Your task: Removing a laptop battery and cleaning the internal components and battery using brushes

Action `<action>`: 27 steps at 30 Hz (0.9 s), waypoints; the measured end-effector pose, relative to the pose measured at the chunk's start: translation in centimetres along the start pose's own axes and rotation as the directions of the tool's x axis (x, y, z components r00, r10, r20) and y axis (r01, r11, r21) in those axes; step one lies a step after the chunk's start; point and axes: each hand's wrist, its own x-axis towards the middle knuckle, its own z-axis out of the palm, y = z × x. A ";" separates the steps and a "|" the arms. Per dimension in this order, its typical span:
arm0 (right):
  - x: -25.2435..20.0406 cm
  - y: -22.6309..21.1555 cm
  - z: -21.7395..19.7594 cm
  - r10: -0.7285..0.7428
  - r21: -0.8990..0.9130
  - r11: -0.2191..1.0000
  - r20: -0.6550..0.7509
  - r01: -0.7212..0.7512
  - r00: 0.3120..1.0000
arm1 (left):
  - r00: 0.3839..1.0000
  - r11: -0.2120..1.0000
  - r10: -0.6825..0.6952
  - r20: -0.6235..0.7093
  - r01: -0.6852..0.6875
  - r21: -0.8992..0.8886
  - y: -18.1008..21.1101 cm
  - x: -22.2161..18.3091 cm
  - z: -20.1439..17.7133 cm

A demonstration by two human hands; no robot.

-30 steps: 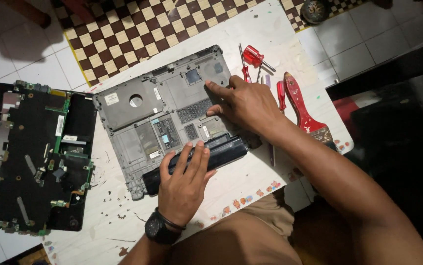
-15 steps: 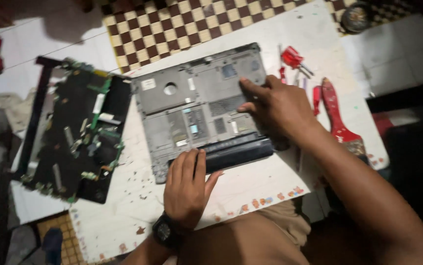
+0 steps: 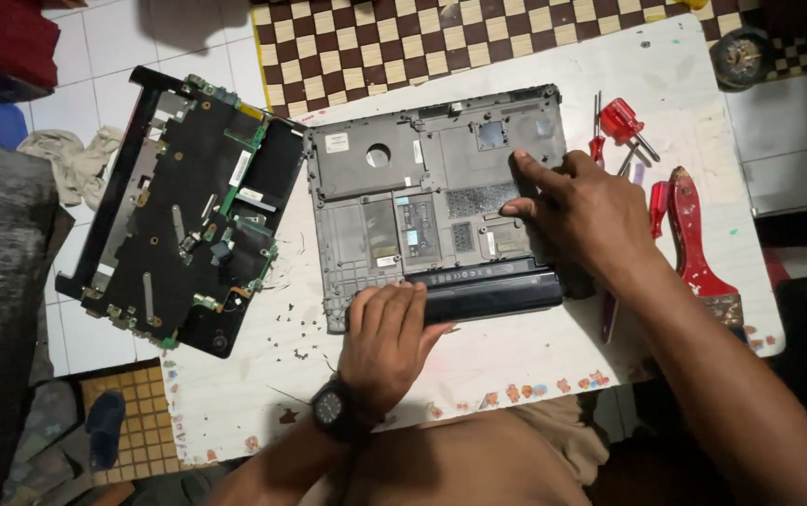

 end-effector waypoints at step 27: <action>-2.4 -1.1 -9.7 0.146 0.631 0.776 -0.171 -0.005 0.974 | 0.969 0.971 0.211 0.128 -0.193 -0.142 -0.4 3.5 1.6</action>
